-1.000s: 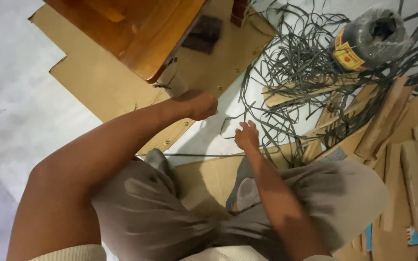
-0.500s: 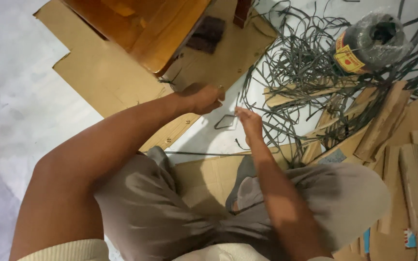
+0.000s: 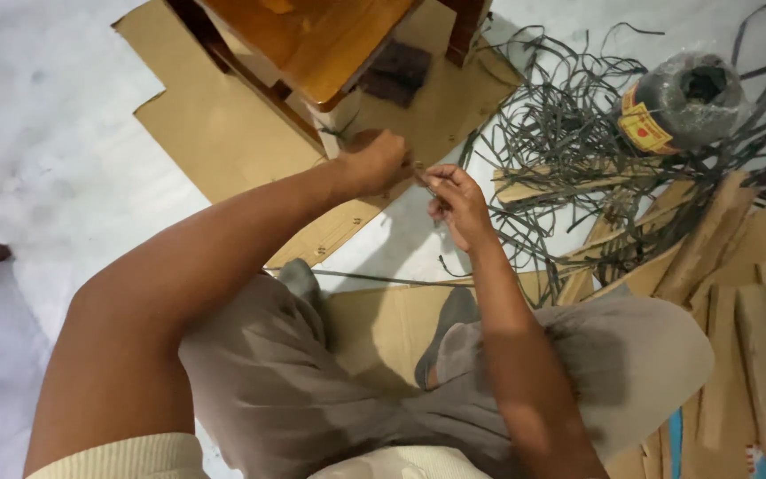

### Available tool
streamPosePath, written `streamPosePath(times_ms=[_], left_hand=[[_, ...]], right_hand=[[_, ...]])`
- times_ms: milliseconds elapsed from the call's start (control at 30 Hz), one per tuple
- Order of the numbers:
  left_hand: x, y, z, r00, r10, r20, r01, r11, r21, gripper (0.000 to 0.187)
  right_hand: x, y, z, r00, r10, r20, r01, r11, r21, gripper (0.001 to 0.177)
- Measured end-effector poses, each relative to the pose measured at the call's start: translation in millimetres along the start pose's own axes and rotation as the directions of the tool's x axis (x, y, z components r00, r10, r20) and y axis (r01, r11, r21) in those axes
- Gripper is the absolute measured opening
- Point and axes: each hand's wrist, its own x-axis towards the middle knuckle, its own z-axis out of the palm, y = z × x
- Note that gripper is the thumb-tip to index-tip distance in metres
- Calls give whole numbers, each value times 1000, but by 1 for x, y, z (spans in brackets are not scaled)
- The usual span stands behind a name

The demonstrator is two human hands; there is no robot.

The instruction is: The person wraps protective cardboard around the legs of a wooden table and secures them with plastic straps.

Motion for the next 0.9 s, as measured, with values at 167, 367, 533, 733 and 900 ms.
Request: streamPosePath(times_ms=[167,367,533,733,900], left_hand=[[-27,-26,11,978,29,-207,-21,999,41,23],[-84,-30,-8,973,-215,-83,223,968,112,30],[-132,-31,-19,944,-328,-39,330,934,138,26],[-144,-55,-29,927,-352,-131,371,912,177,23],[-126,-67,-22,843,-300,-447,323,946,-25,30]], right_hand=[[1,15,-13,998,21,56,-11,985,-171,13],[0,29,-18,991,76,110,-32,931,-363,15],[-4,32,2,967,204,149,-106,862,-496,21],[1,15,26,968,224,111,-128,827,-548,16],[28,7,1,987,55,-152,-147,689,-710,9]])
